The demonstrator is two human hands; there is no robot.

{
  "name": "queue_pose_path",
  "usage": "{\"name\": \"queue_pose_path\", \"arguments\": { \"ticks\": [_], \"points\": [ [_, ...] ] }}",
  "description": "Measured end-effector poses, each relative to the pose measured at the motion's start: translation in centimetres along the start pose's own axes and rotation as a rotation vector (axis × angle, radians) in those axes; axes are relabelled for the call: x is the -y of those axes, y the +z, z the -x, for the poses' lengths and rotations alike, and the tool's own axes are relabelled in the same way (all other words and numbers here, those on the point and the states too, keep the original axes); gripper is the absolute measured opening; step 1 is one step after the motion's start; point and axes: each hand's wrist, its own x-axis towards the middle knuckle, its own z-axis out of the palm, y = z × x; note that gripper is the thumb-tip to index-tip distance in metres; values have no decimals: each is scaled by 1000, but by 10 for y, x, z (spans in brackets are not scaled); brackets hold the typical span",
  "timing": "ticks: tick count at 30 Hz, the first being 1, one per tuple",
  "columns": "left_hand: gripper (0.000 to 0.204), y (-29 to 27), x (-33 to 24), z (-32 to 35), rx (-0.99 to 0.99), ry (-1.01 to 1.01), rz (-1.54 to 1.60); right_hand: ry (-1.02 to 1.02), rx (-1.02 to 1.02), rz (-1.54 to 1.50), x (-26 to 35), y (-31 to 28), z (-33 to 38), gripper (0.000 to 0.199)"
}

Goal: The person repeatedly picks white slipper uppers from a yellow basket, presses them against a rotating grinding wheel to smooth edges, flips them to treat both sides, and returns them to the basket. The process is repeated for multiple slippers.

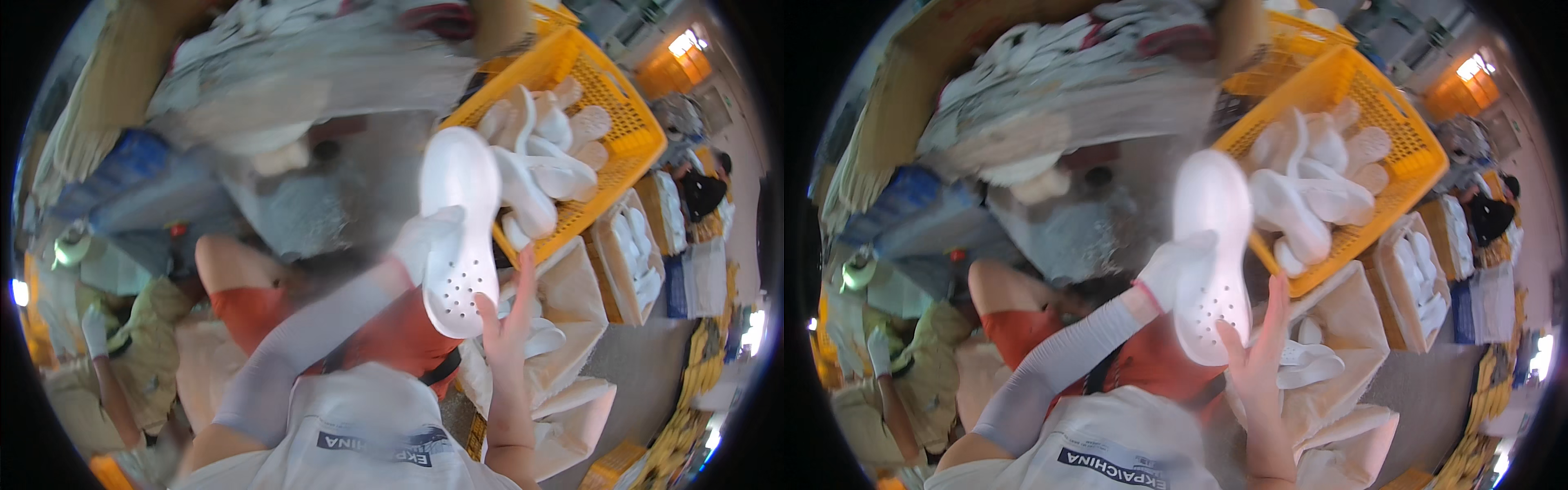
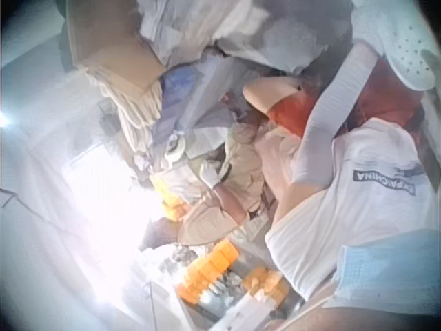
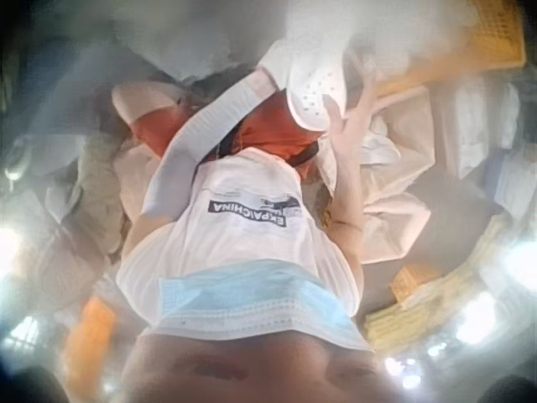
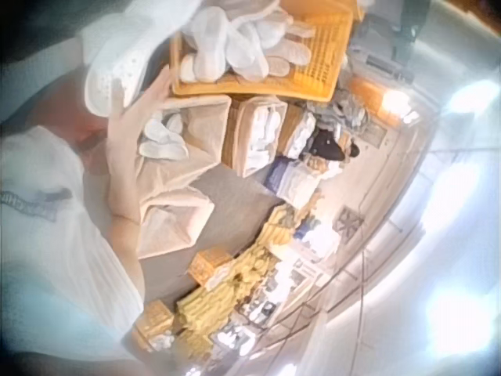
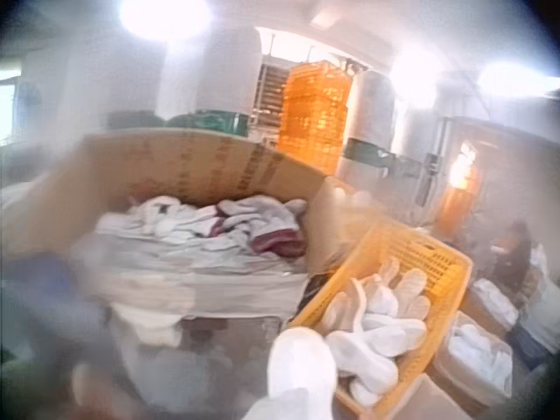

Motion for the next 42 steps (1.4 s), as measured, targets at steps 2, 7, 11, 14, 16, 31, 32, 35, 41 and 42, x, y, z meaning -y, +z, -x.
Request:
{"name": "queue_pose_path", "arguments": {
  "ticks": [2,7,11,14,16,31,32,35,41,42],
  "points": [
    [46,-54,16,29,-55,148,-157,332,382,-296,13,26,10,91],
    [41,-141,9,-1,-232,431,-375,194,272,-271,34,117,-33,86],
    [43,-174,-24,-67,-276,364,267,287,150,-384,37,173,-74,84],
    [45,-206,-25,-88,-181,591,-361,232,106,-367,39,200,-86,87],
    [54,-230,-28,-92,-80,511,-296,247,94,-305,42,217,-90,88],
    [36,-201,-112,25,-495,180,-1089,282,322,-175,24,300,-153,53],
    [37,-200,-105,20,-420,218,-843,367,423,-218,28,299,-152,63],
    [46,-190,-76,3,-343,303,-205,322,501,-279,48,273,-140,74],
    [65,-163,-52,-55,-712,136,119,217,336,-231,86,184,-66,90],
    [67,-159,-51,-61,-707,148,132,29,237,-176,87,182,-53,86]
  ]
}}
